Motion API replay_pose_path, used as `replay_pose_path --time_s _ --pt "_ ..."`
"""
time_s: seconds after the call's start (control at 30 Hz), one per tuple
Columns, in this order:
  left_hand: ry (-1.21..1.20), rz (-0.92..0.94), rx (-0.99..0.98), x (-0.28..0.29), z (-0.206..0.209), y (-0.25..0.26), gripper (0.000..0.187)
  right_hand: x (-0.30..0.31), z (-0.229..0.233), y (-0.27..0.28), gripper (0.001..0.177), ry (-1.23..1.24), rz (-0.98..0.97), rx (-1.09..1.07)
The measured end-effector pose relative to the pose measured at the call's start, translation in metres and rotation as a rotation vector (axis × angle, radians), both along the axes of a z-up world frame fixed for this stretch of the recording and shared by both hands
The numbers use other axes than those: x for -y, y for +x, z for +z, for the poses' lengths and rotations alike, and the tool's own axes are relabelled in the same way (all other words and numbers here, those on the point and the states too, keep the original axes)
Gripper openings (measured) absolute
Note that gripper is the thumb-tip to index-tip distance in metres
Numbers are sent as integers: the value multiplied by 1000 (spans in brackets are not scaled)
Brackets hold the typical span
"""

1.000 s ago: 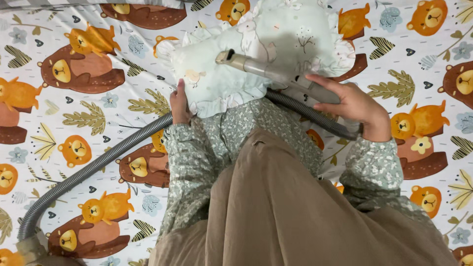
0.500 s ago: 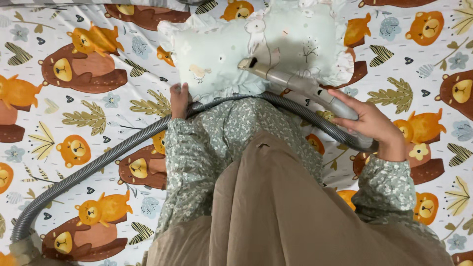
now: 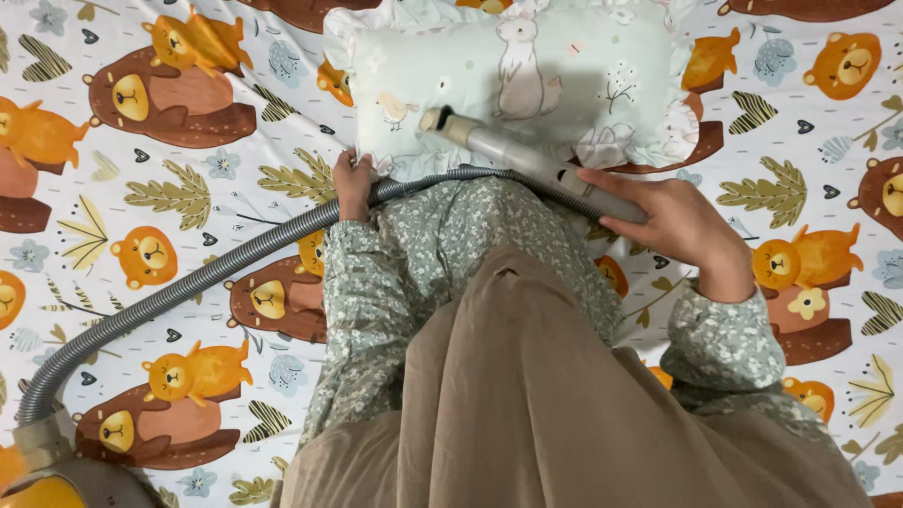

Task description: The person uses a vacuum cleaner hose with a brush attachment to clean a gray and white checkered pillow on a bed. They systematically move the nozzle over the pillow's surface, then flip it to clean the other side. After finishing the first pillow, they move on to a second, light green pillow with a bunny pattern and repeat the cleaning process.

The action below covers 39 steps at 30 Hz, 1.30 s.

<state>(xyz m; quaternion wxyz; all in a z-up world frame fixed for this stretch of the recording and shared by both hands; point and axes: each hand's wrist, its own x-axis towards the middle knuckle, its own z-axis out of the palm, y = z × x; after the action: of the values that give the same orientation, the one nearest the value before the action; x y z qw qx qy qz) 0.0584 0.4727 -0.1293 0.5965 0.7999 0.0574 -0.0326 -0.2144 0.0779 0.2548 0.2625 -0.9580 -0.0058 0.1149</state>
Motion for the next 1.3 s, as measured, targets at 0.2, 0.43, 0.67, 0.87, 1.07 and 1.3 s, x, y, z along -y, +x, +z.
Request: replay_pose_path --time_s 0.2,0.43,0.67,0.87,1.07,1.3 --pt "-91 42 -35 -3 -5 -5 30 -2 -2 5 67 39 84 85" --pt "-120 94 -65 -17 -11 -12 35 -53 -47 63 68 -131 340 -14" --pt "-92 145 -121 -15 6 -16 44 -47 -30 64 68 -195 241 -162" --pt "443 93 507 30 75 -46 48 5 1 28 62 6 76 219" --pt "494 -187 556 76 107 -56 63 -10 -21 68 67 -36 110 151" --pt "598 -214 419 74 85 -52 67 -83 -59 133 77 -131 136 245"
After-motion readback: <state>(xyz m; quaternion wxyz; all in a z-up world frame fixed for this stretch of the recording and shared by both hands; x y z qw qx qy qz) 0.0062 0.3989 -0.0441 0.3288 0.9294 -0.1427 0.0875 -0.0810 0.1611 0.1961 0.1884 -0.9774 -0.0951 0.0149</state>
